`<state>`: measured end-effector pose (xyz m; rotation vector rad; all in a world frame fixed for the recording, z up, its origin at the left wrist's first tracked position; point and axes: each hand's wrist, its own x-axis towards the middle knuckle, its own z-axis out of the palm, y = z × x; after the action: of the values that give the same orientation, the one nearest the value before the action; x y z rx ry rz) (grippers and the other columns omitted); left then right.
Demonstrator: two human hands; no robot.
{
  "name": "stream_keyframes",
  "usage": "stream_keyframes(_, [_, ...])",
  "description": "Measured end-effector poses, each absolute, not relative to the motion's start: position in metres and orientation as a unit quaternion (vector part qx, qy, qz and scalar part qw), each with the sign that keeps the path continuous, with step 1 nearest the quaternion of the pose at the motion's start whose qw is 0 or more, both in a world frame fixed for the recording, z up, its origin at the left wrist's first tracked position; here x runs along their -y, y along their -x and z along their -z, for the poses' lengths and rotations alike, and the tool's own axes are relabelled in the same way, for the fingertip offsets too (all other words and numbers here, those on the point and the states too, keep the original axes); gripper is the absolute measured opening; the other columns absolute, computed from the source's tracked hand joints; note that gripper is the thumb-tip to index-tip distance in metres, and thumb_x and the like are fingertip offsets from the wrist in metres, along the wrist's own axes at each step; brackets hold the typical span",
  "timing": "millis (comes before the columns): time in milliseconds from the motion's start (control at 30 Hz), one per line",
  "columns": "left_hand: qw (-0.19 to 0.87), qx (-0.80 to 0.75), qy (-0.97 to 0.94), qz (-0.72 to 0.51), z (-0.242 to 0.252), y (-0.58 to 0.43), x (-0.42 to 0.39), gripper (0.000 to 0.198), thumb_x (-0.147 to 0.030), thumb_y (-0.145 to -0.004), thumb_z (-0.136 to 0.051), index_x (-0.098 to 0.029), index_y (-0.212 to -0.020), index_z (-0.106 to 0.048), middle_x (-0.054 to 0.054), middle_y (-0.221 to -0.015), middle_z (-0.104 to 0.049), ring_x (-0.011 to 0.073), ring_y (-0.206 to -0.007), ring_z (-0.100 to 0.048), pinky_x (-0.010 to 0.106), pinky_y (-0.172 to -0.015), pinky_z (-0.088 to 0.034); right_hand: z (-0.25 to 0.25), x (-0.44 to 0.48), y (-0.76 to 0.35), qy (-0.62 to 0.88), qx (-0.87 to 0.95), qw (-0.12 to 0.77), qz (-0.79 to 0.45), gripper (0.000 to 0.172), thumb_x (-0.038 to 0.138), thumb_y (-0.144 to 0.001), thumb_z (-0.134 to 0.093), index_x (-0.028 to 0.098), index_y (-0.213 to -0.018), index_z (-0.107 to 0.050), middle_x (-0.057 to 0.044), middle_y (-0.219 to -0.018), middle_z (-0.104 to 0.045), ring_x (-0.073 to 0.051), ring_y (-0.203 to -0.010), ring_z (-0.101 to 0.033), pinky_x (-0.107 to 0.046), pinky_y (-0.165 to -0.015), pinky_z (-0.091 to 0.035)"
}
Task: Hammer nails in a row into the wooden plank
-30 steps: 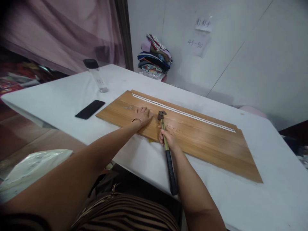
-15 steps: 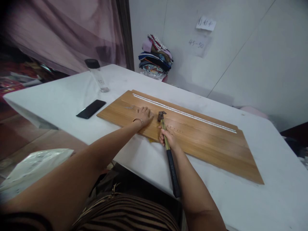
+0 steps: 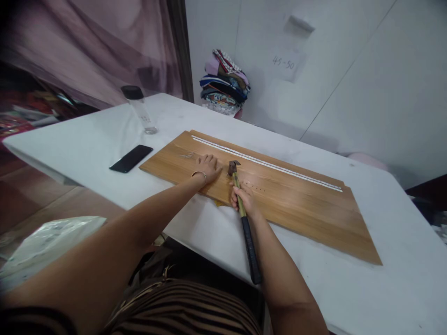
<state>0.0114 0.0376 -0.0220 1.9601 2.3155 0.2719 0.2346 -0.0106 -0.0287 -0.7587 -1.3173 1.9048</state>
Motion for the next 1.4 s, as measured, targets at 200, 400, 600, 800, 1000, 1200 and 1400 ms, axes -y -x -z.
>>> stream_keyframes(200, [0.055, -0.758, -0.644, -0.088, 0.02, -0.0121, -0.037, 0.055, -0.048, -0.107, -0.037, -0.019, -0.145, -0.064, 0.016, -0.163, -0.055, 0.0349, -0.153, -0.042, 0.056, -0.125, -0.031, 0.0298, 0.0091, -0.234, 0.293, 0.501, 0.344, -0.738, 0.051, 0.055, -0.08, -0.08, 0.021, -0.11, -0.058, 0.012, -0.054, -0.052, -0.011, -0.04, -0.049, -0.022, -0.035, -0.032])
stream_keyframes(400, [0.055, -0.76, -0.641, -0.094, 0.0215, -0.0114, -0.0376, 0.053, -0.048, -0.107, -0.04, -0.022, -0.145, -0.065, 0.015, -0.163, -0.055, 0.0338, -0.152, -0.042, 0.054, -0.125, -0.032, 0.0297, 0.0103, -0.2351, 0.289, 0.507, 0.343, -0.736, 0.051, 0.056, -0.081, -0.08, 0.021, -0.112, -0.059, 0.012, -0.056, -0.051, -0.012, -0.041, -0.049, -0.022, -0.036, -0.032])
stream_keyframes(600, [0.055, -0.757, -0.644, -0.102, 0.023, -0.0111, -0.0377, 0.053, -0.048, -0.106, -0.039, -0.022, -0.144, -0.066, 0.015, -0.161, -0.057, 0.0343, -0.151, -0.043, 0.055, -0.125, -0.032, 0.0293, 0.0101, -0.2351, 0.304, 0.506, 0.343, -0.731, 0.051, 0.056, -0.081, -0.08, 0.021, -0.111, -0.057, 0.012, -0.056, -0.051, -0.012, -0.04, -0.049, -0.022, -0.035, -0.031])
stream_keyframes(800, [0.056, -0.757, -0.643, -0.103, 0.0237, -0.0103, -0.0391, 0.055, -0.048, -0.106, -0.039, -0.021, -0.145, -0.065, 0.016, -0.163, -0.056, 0.0355, -0.153, -0.042, 0.057, -0.125, -0.031, 0.0299, 0.0101, -0.2348, 0.288, 0.504, 0.349, -0.736, 0.05, 0.055, -0.081, -0.08, 0.021, -0.111, -0.058, 0.012, -0.056, -0.05, -0.012, -0.041, -0.049, -0.022, -0.036, -0.031])
stream_keyframes(1000, [0.05, -0.757, -0.644, -0.101, 0.024, -0.0106, -0.0384, 0.052, -0.049, -0.107, -0.039, -0.022, -0.142, -0.066, 0.015, -0.162, -0.057, 0.0335, -0.153, -0.042, 0.055, -0.125, -0.031, 0.0304, 0.0098, -0.2341, 0.3, 0.503, 0.344, -0.734, 0.052, 0.056, -0.08, -0.08, 0.021, -0.11, -0.058, 0.012, -0.055, -0.05, -0.012, -0.04, -0.049, -0.022, -0.035, -0.031])
stream_keyframes(1200, [0.053, -0.757, -0.643, -0.106, 0.0238, -0.0105, -0.0384, 0.051, -0.049, -0.106, -0.039, -0.023, -0.141, -0.067, 0.015, -0.161, -0.057, 0.0347, -0.152, -0.043, 0.056, -0.125, -0.031, 0.0298, 0.0105, -0.2346, 0.292, 0.504, 0.354, -0.731, 0.051, 0.057, -0.08, -0.08, 0.022, -0.111, -0.058, 0.012, -0.054, -0.051, -0.012, -0.04, -0.048, -0.023, -0.035, -0.031])
stream_keyframes(1400, [0.051, -0.757, -0.642, -0.109, 0.0229, -0.011, -0.0378, 0.05, -0.049, -0.107, -0.038, -0.024, -0.139, -0.068, 0.014, -0.156, -0.061, 0.0344, -0.149, -0.046, 0.055, -0.125, -0.031, 0.0291, 0.0101, -0.2357, 0.307, 0.502, 0.338, -0.734, 0.051, 0.055, -0.081, -0.079, 0.021, -0.112, -0.058, 0.012, -0.055, -0.05, -0.012, -0.041, -0.049, -0.023, -0.036, -0.03])
